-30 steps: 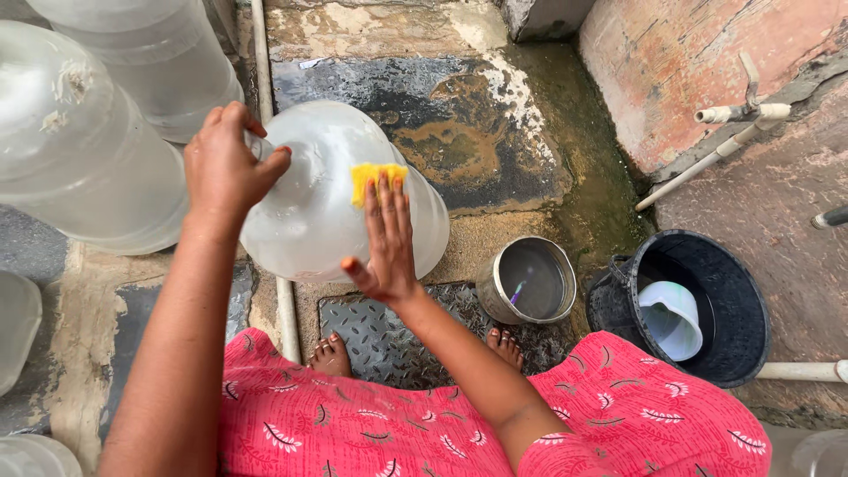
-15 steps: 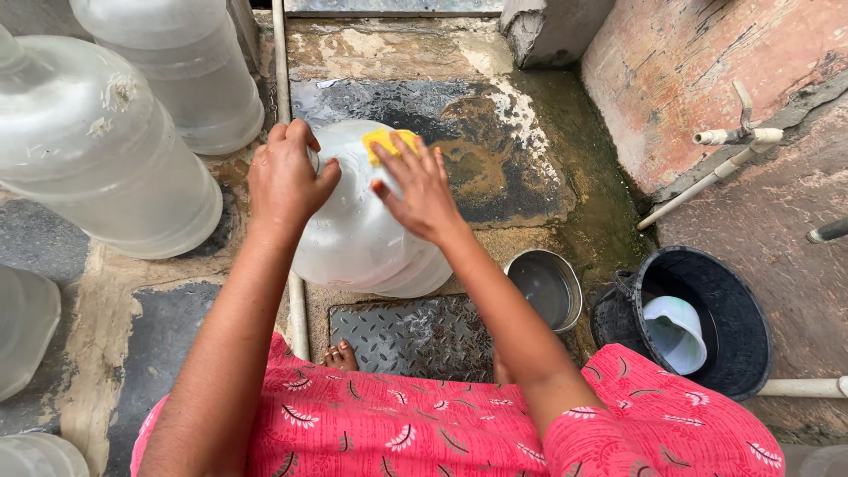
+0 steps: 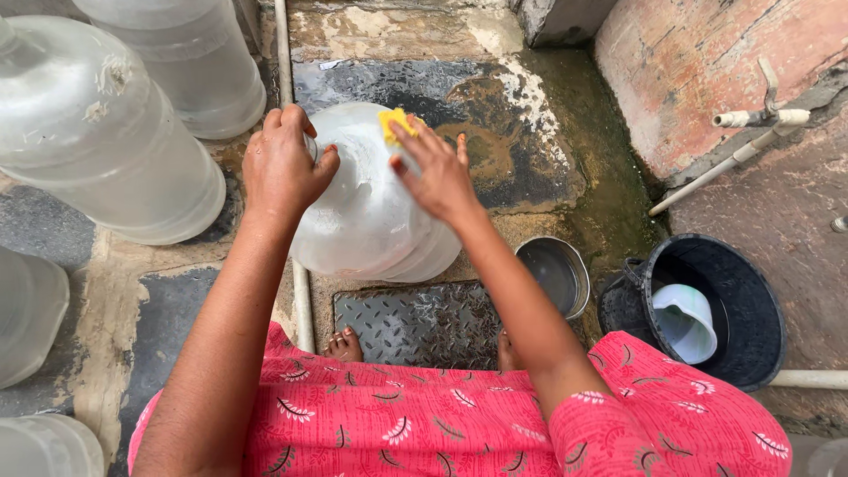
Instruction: The person washes the exterior of a large plastic water jug using a yellow sponge and soap, then fills a bucket and jug with water from an overhead pipe.
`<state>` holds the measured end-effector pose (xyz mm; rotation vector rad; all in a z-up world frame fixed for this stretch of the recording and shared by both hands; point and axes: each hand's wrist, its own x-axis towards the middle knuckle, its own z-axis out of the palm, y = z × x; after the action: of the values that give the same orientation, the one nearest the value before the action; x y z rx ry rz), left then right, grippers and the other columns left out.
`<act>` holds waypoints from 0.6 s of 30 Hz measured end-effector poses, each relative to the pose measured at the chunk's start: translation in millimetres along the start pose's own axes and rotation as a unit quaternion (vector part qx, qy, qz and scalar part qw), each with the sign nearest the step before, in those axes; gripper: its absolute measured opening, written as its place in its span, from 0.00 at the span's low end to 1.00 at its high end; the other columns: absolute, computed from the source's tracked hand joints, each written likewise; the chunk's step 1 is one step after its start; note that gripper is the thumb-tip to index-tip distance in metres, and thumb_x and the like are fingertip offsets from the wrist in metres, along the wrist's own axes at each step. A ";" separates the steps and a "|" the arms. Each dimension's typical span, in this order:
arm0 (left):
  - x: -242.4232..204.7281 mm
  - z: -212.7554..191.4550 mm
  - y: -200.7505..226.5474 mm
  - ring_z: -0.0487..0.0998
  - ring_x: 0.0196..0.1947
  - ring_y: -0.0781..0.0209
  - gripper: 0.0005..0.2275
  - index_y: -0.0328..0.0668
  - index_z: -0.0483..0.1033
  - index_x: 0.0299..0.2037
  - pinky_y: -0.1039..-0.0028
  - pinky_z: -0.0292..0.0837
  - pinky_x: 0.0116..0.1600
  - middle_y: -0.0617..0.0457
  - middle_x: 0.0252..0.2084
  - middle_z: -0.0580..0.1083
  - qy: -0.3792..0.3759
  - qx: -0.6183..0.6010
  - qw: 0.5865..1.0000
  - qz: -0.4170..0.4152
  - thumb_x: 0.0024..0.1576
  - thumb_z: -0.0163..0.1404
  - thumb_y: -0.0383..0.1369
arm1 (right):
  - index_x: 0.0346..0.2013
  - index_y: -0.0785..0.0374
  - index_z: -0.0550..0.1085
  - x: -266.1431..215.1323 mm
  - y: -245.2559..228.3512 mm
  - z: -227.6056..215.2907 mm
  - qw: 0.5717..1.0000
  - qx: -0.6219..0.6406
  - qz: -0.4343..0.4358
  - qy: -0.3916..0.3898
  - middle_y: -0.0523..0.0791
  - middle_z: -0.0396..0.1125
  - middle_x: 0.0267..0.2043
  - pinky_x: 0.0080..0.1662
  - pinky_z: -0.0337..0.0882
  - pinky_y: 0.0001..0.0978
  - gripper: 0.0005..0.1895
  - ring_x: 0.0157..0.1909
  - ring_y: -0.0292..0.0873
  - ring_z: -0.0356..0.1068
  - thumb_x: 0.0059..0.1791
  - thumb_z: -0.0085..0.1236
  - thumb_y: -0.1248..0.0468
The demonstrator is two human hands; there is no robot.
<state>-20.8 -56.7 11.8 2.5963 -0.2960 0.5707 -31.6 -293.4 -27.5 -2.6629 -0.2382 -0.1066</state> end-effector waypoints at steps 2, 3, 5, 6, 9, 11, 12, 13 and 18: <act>-0.2 3.2 0.0 0.77 0.42 0.39 0.16 0.41 0.73 0.41 0.52 0.72 0.45 0.42 0.43 0.73 0.010 0.010 1.000 -0.008 0.51 0.63 0.39 | 0.76 0.38 0.52 4.5 12.0 -2.0 0.995 0.101 0.005 0.000 0.42 0.43 0.81 0.75 0.28 0.67 0.53 0.80 0.49 0.42 0.43 0.04 0.22; 0.8 4.1 -2.3 0.77 0.41 0.38 0.16 0.41 0.73 0.40 0.52 0.72 0.45 0.42 0.42 0.73 0.017 0.016 1.000 -0.015 0.51 0.63 0.39 | 0.77 0.39 0.53 1.1 13.8 3.8 0.989 0.151 0.006 0.000 0.44 0.43 0.82 0.76 0.28 0.66 0.55 0.80 0.50 0.43 0.43 0.01 0.23; 6.3 7.0 -6.9 0.77 0.39 0.39 0.15 0.40 0.73 0.40 0.52 0.72 0.45 0.42 0.42 0.73 0.032 0.021 0.999 -0.023 0.50 0.64 0.38 | 0.78 0.46 0.47 -27.1 13.1 32.3 0.984 0.131 -0.061 0.104 0.48 0.39 0.83 0.77 0.30 0.66 0.53 0.83 0.55 0.37 0.48 0.07 0.22; 8.0 6.9 -12.5 0.78 0.39 0.39 0.15 0.40 0.73 0.40 0.52 0.73 0.45 0.41 0.42 0.73 0.036 0.022 0.999 -0.026 0.50 0.64 0.38 | 0.79 0.49 0.44 -48.8 10.7 51.7 0.976 0.121 -0.095 0.152 0.50 0.36 0.84 0.78 0.30 0.66 0.52 0.84 0.57 0.34 0.51 0.10 0.22; 14.8 4.5 -32.8 0.78 0.36 0.40 0.16 0.40 0.74 0.40 0.53 0.73 0.46 0.41 0.41 0.74 0.047 0.018 0.998 -0.041 0.50 0.64 0.38 | 0.80 0.50 0.42 -89.0 9.9 93.6 0.961 0.121 -0.160 0.189 0.49 0.37 0.84 0.80 0.33 0.62 0.51 0.85 0.56 0.34 0.52 0.20 0.22; 12.4 1.7 -43.0 0.78 0.36 0.41 0.16 0.40 0.74 0.41 0.53 0.72 0.46 0.41 0.41 0.75 0.049 0.011 0.998 -0.046 0.51 0.64 0.38 | 0.79 0.50 0.45 -106.0 9.4 104.0 0.967 0.102 -0.157 0.172 0.47 0.41 0.83 0.80 0.36 0.61 0.51 0.84 0.54 0.39 0.51 0.25 0.23; 13.1 -0.3 -46.6 0.77 0.36 0.41 0.16 0.39 0.73 0.41 0.53 0.72 0.46 0.42 0.41 0.75 0.052 0.006 0.998 -0.043 0.51 0.64 0.38 | 0.79 0.51 0.45 -104.0 10.7 102.0 0.966 0.098 -0.171 0.168 0.47 0.40 0.83 0.80 0.35 0.62 0.52 0.84 0.54 0.39 0.51 0.26 0.22; 13.8 -0.8 -48.2 0.77 0.37 0.41 0.15 0.39 0.73 0.41 0.54 0.72 0.46 0.42 0.42 0.75 0.056 0.002 0.998 -0.039 0.51 0.64 0.38 | 0.79 0.52 0.45 -100.9 10.5 98.6 0.964 0.093 -0.184 0.165 0.47 0.40 0.83 0.80 0.34 0.62 0.53 0.84 0.55 0.39 0.50 0.26 0.22; 12.2 3.0 -53.2 0.77 0.36 0.43 0.15 0.39 0.73 0.40 0.55 0.72 0.47 0.43 0.42 0.74 0.014 -0.006 0.999 -0.035 0.52 0.63 0.38 | 0.79 0.50 0.45 -96.2 2.0 114.7 0.952 0.004 -0.240 0.191 0.47 0.36 0.83 0.79 0.29 0.62 0.52 0.84 0.57 0.32 0.49 0.26 0.22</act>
<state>7.0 -13.1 -6.1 2.5742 -0.1976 0.5789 -121.7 -257.5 -141.6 -2.4537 -0.7461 -0.7616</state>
